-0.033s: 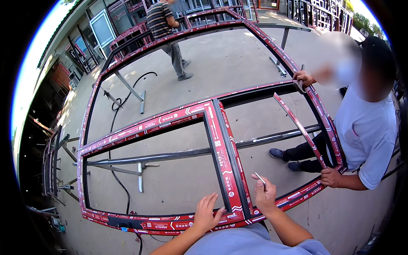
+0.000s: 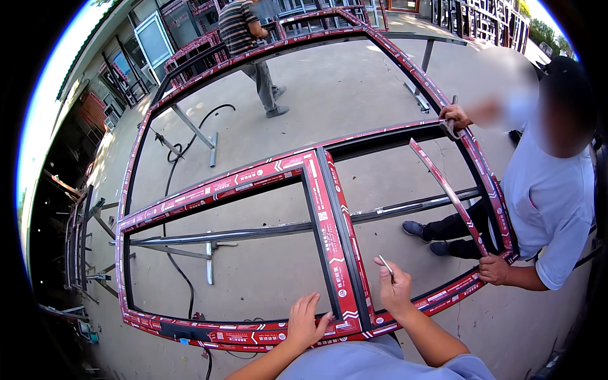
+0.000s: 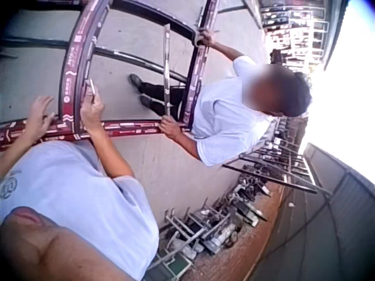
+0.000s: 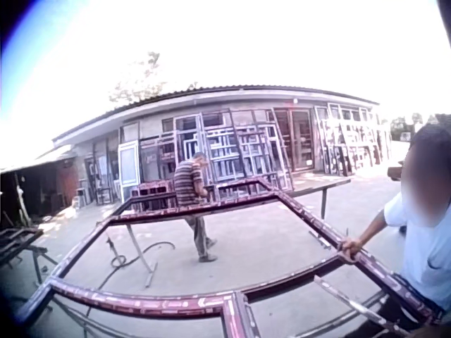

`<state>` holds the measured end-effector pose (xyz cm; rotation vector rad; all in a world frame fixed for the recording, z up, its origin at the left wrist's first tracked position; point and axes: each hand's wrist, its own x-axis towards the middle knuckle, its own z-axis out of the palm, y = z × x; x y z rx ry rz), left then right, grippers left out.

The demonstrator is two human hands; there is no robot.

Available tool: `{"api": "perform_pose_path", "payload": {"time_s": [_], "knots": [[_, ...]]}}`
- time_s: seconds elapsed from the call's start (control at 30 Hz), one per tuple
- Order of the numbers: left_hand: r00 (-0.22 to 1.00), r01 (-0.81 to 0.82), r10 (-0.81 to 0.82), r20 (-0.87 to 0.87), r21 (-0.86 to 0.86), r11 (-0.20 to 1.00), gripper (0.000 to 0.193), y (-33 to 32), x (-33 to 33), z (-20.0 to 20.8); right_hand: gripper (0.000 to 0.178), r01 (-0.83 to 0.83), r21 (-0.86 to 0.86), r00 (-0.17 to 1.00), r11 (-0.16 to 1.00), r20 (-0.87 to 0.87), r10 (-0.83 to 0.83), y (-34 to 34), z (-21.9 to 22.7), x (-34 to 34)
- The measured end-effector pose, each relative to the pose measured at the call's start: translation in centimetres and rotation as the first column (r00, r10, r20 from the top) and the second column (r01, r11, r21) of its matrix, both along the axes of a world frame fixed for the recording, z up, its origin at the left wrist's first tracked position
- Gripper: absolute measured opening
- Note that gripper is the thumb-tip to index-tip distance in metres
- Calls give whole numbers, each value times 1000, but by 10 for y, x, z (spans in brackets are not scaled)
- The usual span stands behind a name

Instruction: The person assembles a large window frame by aligning and tapping metal components into place using a rubber mallet. They insert a black rubber seal into the frame groove and adjust the frame sections with assistance from two coworkers.

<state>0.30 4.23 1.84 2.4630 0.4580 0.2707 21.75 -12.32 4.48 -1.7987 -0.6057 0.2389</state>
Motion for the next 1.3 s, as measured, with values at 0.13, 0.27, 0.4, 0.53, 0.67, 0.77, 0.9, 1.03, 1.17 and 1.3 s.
{"api": "perform_pose_path", "payload": {"time_s": [0.13, 0.27, 0.4, 0.53, 0.67, 0.77, 0.9, 1.03, 1.17, 1.3], "knots": [[965, -96, 118, -234, 102, 990, 44, -12, -14, -22, 37, -25, -152, 964, 988, 257, 64, 6, -49, 72], [931, -180, 214, -294, 139, 974, 32, -18, -9, -37, 43, 39, -225, 916, 973, 398, 56, 42, -74, 145], [946, -140, 190, -264, 197, 970, 32, -16, -2, -44, 42, 154, -302, 791, 941, 608, 66, 81, -117, 223], [940, -173, 205, -274, 139, 975, 27, -16, 3, -44, 33, 175, -401, 745, 899, 651, 145, 95, -153, 266], [937, -172, 214, -274, 171, 970, 26, -15, 16, -32, 26, 141, -484, 803, 864, 566, 186, 96, -176, 274], [933, -167, 208, -293, 159, 973, 26, -12, 17, -33, 24, 129, -499, 840, 857, 514, 173, 97, -177, 272], [920, -169, 215, -327, 162, 972, 27, -15, 14, -36, 23, 92, -490, 872, 867, 460, 167, 96, -179, 272], [918, -160, 209, -337, 166, 973, 27, -13, 13, -37, 19, 82, -510, 891, 856, 422, 167, 97, -175, 273], [917, -182, 226, -328, 161, 970, 24, -17, 18, -17, 13, 56, -484, 910, 873, 386, 155, 97, -174, 276], [896, -190, 226, -383, 129, 973, 20, -17, 19, 10, 12, 27, -526, 925, 850, 335, 178, 95, -173, 278]]}}
